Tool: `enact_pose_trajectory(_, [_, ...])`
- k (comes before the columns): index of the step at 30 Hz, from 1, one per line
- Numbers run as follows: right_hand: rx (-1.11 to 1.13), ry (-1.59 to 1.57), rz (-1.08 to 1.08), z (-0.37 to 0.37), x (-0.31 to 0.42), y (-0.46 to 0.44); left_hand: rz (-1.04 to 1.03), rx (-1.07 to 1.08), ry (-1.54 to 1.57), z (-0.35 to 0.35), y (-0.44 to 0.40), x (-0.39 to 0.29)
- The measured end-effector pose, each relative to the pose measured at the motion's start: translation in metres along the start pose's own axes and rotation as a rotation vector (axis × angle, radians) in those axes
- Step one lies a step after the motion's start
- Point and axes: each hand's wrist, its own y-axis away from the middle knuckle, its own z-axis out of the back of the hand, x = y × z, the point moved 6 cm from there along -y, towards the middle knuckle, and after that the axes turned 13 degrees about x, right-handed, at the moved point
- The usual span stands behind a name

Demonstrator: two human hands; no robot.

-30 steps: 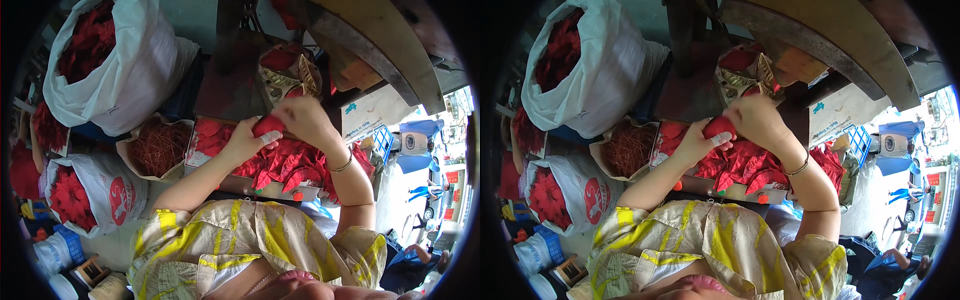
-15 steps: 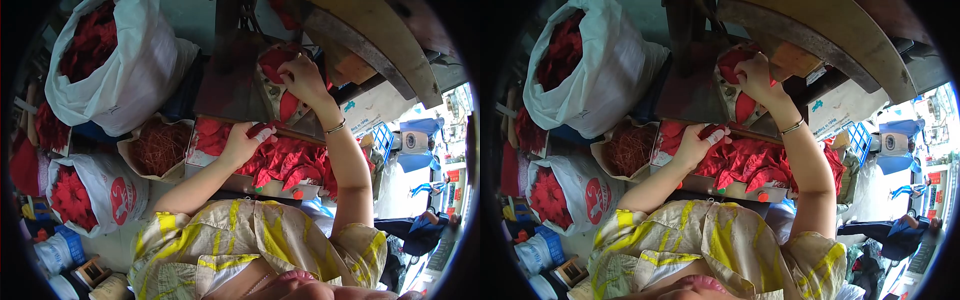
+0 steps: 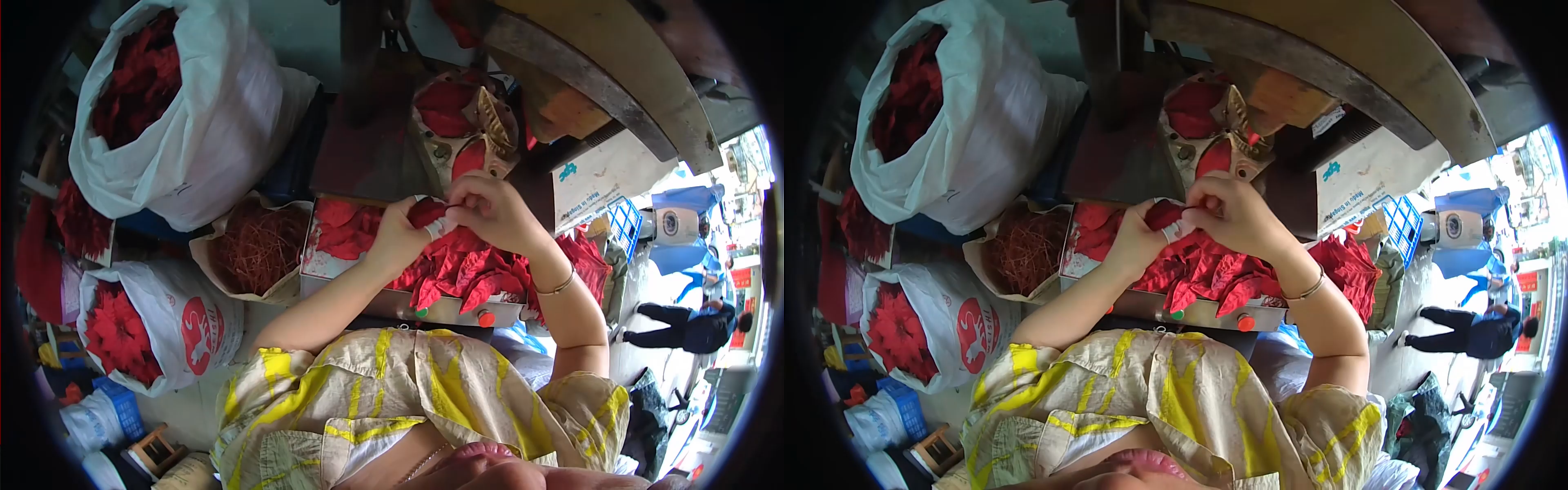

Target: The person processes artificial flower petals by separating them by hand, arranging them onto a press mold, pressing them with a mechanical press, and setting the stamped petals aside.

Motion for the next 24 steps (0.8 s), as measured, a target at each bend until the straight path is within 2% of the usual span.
enact_pose_trajectory(1, [-0.038, -0.065, -0.173, 0.007, -0.011, 0.011, -0.023, 0.067, -0.146, -0.011, 0.002, -0.010])
enact_pose_trajectory(2, [-0.194, 0.005, -0.179, 0.030, -0.017, 0.019, -0.048, 0.133, -0.289, -0.021, 0.003, -0.015])
enact_pose_trajectory(4, [-0.424, 0.239, -0.199, 0.085, -0.016, 0.029, -0.030, 0.236, -0.178, -0.026, 0.003, -0.002])
enact_pose_trajectory(5, [-0.440, 0.397, -0.255, 0.108, -0.024, 0.028, -0.014, 0.327, -0.070, -0.032, 0.003, 0.006])
enact_pose_trajectory(7, [-0.381, 0.429, -0.144, 0.138, -0.059, 0.011, 0.001, 0.380, -0.028, -0.038, 0.001, 0.011])
enact_pose_trajectory(9, [-0.338, 0.399, -0.071, 0.155, -0.081, -0.007, 0.239, 0.362, 0.040, -0.040, 0.002, 0.023])
enact_pose_trajectory(10, [-0.312, 0.532, 0.021, 0.153, -0.073, -0.019, 0.244, 0.368, 0.036, -0.044, 0.000, 0.026])
enact_pose_trajectory(12, [-0.287, 0.656, 0.112, 0.145, -0.047, -0.038, 0.123, 0.187, 0.002, -0.039, -0.003, 0.026])
enact_pose_trajectory(13, [-0.085, 0.830, -0.199, 0.141, -0.041, -0.052, 0.131, 0.188, -0.003, -0.039, -0.004, 0.027])
enact_pose_trajectory(15, [0.125, 0.972, -0.515, 0.136, -0.068, -0.057, 0.070, 0.107, 0.049, -0.034, -0.006, 0.024])
enact_pose_trajectory(16, [-0.069, 0.697, -0.339, 0.136, -0.092, -0.066, 0.066, 0.084, 0.041, -0.031, -0.007, 0.026])
enact_pose_trajectory(18, [-0.264, 0.418, -0.163, 0.132, -0.128, -0.068, 0.107, 0.067, 0.024, -0.030, -0.006, 0.021])
enact_pose_trajectory(20, [-0.728, 1.077, 0.365, 0.122, -0.097, -0.046, 0.141, 0.049, 0.013, -0.030, -0.007, 0.019])
enact_pose_trajectory(21, [-0.730, 1.078, 0.363, 0.118, -0.097, -0.041, 0.128, 0.021, 0.020, -0.028, -0.007, 0.018])
enact_pose_trajectory(23, [-0.614, 0.463, -0.010, 0.113, -0.092, -0.022, 0.112, -0.007, 0.026, -0.027, -0.009, 0.016])
enact_pose_trajectory(24, [-0.474, 0.201, -0.062, 0.097, -0.073, -0.007, 0.095, -0.018, 0.066, -0.028, -0.010, 0.014])
